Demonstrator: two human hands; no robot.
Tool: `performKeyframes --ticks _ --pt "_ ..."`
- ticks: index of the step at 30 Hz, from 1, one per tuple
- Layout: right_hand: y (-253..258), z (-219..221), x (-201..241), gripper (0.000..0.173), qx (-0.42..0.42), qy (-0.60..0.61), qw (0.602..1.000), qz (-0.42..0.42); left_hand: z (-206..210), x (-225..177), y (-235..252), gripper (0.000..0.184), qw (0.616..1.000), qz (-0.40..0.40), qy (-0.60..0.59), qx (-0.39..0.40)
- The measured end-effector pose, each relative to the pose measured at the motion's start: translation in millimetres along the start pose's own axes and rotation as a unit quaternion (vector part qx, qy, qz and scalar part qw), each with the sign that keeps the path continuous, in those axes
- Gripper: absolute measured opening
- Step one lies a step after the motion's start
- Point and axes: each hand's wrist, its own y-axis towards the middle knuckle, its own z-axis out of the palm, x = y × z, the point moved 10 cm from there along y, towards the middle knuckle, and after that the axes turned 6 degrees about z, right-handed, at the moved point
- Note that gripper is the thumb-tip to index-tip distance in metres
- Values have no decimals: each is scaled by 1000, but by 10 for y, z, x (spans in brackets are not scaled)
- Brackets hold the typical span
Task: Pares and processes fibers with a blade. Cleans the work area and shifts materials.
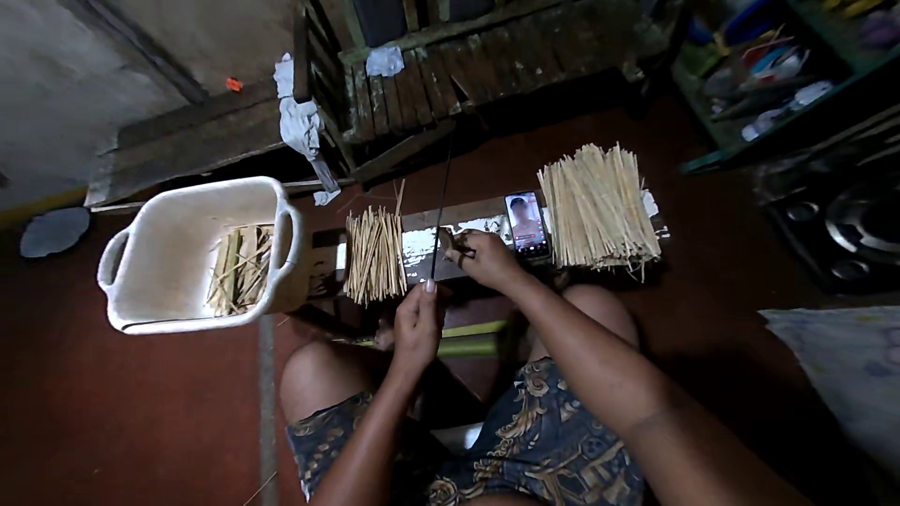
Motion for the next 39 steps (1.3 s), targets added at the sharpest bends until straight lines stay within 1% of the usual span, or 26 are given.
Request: performKeyframes --ticks 1,2,3,5,7,9,11,13,16,18,20,23,27,31,33,36,39 --pt "-3 9 -3 22 14 9 1000 9 0 1 -4 47 1000 1 0 2" --pt "-8 12 13 28 28 30 999 19 -2 2 -7 47 1000 1 -1 5" --pt "-17 7 53 37 47 65 996 27 -1 0 -12 47 1000 1 -3 7" --pt "-50 -38 190 46 84 162 983 24 8 3 -21 47 1000 -1 -9 13" --pt "-69 -84 315 47 120 218 968 -6 14 3 -25 47 1000 -4 -10 20" --pt "-80 -101 342 44 132 229 964 -25 9 0 -22 48 1000 -5 -4 23" --pt "-87 -99 307 40 138 238 961 -21 6 -1 -4 48 1000 -7 5 23" --pt "-76 -142 262 36 120 234 965 -9 17 -15 15 48 1000 -9 7 22" --pt "-33 -258 183 11 34 217 976 -10 25 -26 22 48 1000 -10 8 14" --pt "7 -320 152 11 -17 214 976 -25 34 -59 25 48 1000 4 7 10" --pt "6 -346 144 11 -45 197 979 -35 47 -91 17 48 1000 17 10 10" --pt "-9 -332 159 9 -59 159 984 -45 63 -127 14 48 1000 23 11 9" --pt "-66 -336 224 7 -49 152 986 -41 75 -135 31 48 1000 22 20 5" --pt "-74 -331 249 9 -47 140 988 -53 63 -76 34 48 999 9 41 1" --pt "-80 -335 240 9 -47 141 988 -47 78 -64 31 48 999 2 39 4" --pt "-91 -319 229 12 -40 145 989 -16 99 -49 18 49 1000 -4 23 13" --pt "-108 -348 262 12 -55 134 989 -29 108 -88 6 49 1000 -3 18 10"
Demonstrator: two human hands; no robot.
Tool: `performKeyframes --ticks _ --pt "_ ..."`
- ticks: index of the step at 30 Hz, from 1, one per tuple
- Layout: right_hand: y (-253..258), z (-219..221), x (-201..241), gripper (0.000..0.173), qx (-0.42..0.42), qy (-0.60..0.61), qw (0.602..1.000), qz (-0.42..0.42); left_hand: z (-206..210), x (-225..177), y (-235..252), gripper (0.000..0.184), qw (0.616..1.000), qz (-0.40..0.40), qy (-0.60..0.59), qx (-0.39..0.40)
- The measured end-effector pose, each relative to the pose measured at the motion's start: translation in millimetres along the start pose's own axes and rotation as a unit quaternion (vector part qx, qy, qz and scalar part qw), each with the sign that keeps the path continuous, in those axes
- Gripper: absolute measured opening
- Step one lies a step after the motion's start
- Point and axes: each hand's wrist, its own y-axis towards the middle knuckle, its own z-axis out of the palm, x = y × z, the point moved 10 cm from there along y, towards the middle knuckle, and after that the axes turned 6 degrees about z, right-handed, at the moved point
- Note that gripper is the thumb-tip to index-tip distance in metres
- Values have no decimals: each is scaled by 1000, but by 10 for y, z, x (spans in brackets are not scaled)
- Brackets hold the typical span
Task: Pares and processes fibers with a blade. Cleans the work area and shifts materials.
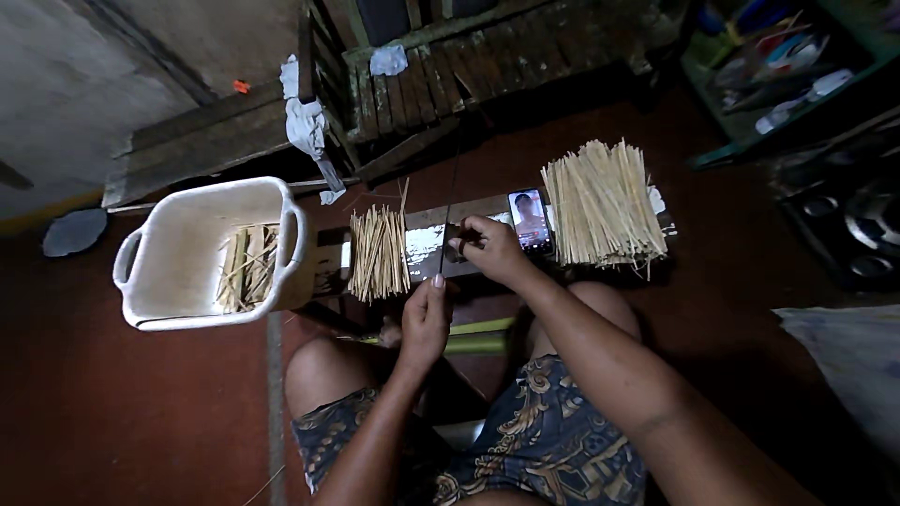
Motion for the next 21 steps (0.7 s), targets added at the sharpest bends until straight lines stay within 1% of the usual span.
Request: performKeyframes --ticks 3,4,6,7,9,11,12,13,14,16,18,19,20,21 --pt "4 -52 122 11 -28 -2 998 -57 -7 -58 -6 50 1000 30 3 1" --pt "19 -32 102 10 -25 -6 998 -60 -15 -2 -7 51 1000 30 3 1" --pt "37 69 -26 10 1 -13 999 -30 -49 139 -25 51 1000 20 15 -4" --pt "56 85 -35 10 6 -16 1000 -24 -68 130 1 50 999 24 20 -7" --pt "87 51 38 11 -10 -26 999 -46 -85 28 51 50 999 45 27 -12" --pt "60 61 123 11 -19 -35 996 -79 -117 37 22 50 997 66 41 -13" --pt "82 81 88 10 -11 -45 996 -74 -134 119 14 50 997 66 46 -15" --pt "60 132 -9 10 8 -54 997 -50 -147 203 -28 50 997 59 49 -15" --pt "53 157 -53 10 15 -56 997 -43 -161 200 -17 50 997 61 49 -11" --pt "113 99 16 13 -3 -62 996 -62 -169 74 66 50 997 72 39 -7" --pt "64 124 88 13 -7 -54 996 -77 -188 59 11 49 996 83 36 -9" --pt "95 155 52 12 1 -60 996 -70 -186 146 1 49 996 81 37 -10" --pt "53 217 -62 13 19 -72 996 -42 -169 268 -76 50 997 65 36 -11" --pt "13 248 -115 14 26 -77 996 -24 -167 291 -81 50 998 55 38 -9"
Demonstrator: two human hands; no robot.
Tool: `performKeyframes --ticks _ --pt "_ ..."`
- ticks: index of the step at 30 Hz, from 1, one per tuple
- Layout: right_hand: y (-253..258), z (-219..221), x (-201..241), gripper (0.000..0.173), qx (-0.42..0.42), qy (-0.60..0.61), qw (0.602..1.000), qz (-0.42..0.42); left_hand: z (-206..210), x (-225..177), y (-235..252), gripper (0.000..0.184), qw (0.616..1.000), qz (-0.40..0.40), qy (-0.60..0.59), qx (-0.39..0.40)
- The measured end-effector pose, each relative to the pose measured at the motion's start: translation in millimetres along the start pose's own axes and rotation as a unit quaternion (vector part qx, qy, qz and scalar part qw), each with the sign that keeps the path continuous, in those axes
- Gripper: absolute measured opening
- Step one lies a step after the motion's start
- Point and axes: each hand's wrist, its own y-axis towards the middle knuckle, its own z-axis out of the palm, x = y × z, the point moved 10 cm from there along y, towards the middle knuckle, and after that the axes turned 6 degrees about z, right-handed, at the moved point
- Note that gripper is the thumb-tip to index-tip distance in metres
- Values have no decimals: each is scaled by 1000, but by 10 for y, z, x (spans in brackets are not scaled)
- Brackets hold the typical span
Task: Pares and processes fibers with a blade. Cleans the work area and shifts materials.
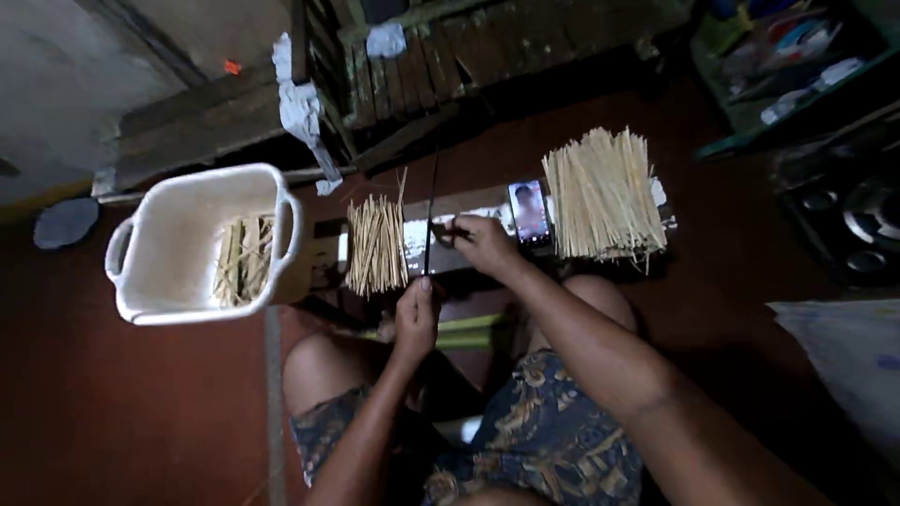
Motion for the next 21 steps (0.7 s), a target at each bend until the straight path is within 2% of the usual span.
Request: performKeyframes --ticks 2,5,7,8,9,11,16,19,21 --pt "81 -100 66 14 -22 -7 1000 -7 -17 -131 143 51 1000 -5 3 5" --pt "23 -120 199 14 -39 -7 999 -30 -65 -187 109 48 1000 18 -3 -4" --pt "-94 81 -75 15 18 -33 998 40 -27 61 -58 50 1000 -18 6 2" --pt "-36 109 -168 16 28 -41 997 65 -40 72 27 51 1000 -26 11 6" --pt "92 60 -190 18 28 -50 996 75 -50 29 163 52 999 -29 19 14" --pt "21 -19 -192 19 21 -31 996 78 -17 19 81 52 998 -58 22 26" --pt "-45 -376 151 25 -56 106 993 -12 -12 79 93 53 999 -45 2 16" --pt "-107 -412 270 28 -72 118 989 -44 90 49 95 48 999 -25 2 23" --pt "-105 -442 297 23 -92 99 989 -61 156 23 114 45 1000 -10 7 20"
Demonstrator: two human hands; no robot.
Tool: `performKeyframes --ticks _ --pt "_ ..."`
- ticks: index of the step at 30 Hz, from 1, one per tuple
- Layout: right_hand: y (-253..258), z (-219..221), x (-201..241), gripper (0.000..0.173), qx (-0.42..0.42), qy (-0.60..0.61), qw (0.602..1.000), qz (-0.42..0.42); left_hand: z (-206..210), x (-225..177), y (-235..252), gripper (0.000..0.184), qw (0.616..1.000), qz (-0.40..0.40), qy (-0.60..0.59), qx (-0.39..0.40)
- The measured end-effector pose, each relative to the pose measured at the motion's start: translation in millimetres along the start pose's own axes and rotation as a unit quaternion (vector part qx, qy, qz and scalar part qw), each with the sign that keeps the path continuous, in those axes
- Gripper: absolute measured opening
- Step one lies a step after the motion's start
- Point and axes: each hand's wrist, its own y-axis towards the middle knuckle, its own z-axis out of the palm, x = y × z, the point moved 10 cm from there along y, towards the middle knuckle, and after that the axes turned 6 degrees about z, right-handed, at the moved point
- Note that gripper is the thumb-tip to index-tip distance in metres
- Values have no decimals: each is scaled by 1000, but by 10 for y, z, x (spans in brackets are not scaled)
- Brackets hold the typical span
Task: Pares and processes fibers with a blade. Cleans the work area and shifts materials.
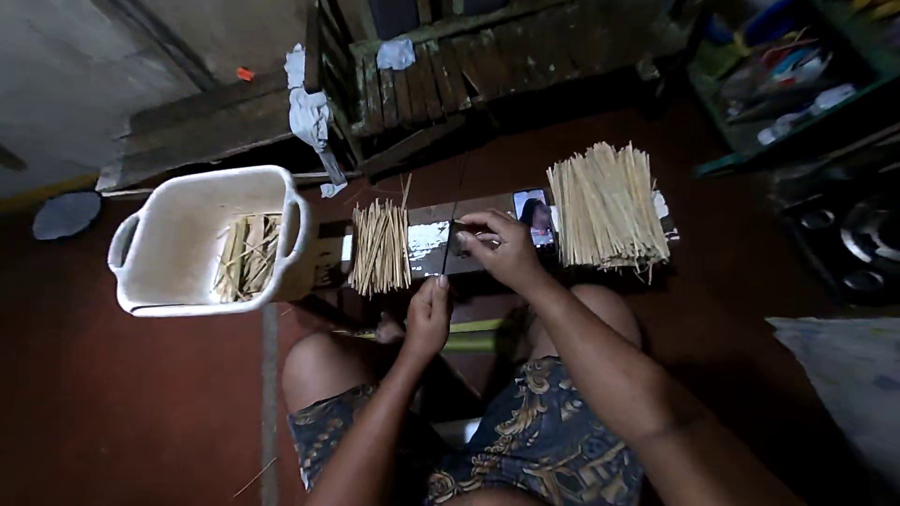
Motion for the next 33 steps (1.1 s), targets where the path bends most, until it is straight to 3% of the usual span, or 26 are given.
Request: performKeyframes --ticks 4,13,18,22,27,29,31,33 --pt "37 -77 26 13 -19 -29 999 -19 81 10 37 42 1000 17 16 -6" --pt "37 -135 22 12 -14 -73 997 -10 119 117 96 41 995 33 88 -12" --pt "-52 -75 87 14 -20 -93 995 -29 58 82 -17 42 997 34 65 -7" --pt "-103 -60 261 17 -21 -69 996 -61 -69 -165 -148 45 1000 24 13 -16" --pt "-94 -326 386 34 -49 30 997 -58 -310 -613 -242 51 991 109 -10 -80" --pt "-42 -416 197 34 -66 34 997 -10 -318 -312 -243 52 993 87 17 -81" --pt "7 -454 2 32 -81 50 995 18 -286 100 -242 50 997 12 51 -55" --pt "88 -501 -148 31 -92 60 993 37 -258 75 -142 50 998 -4 41 -53"
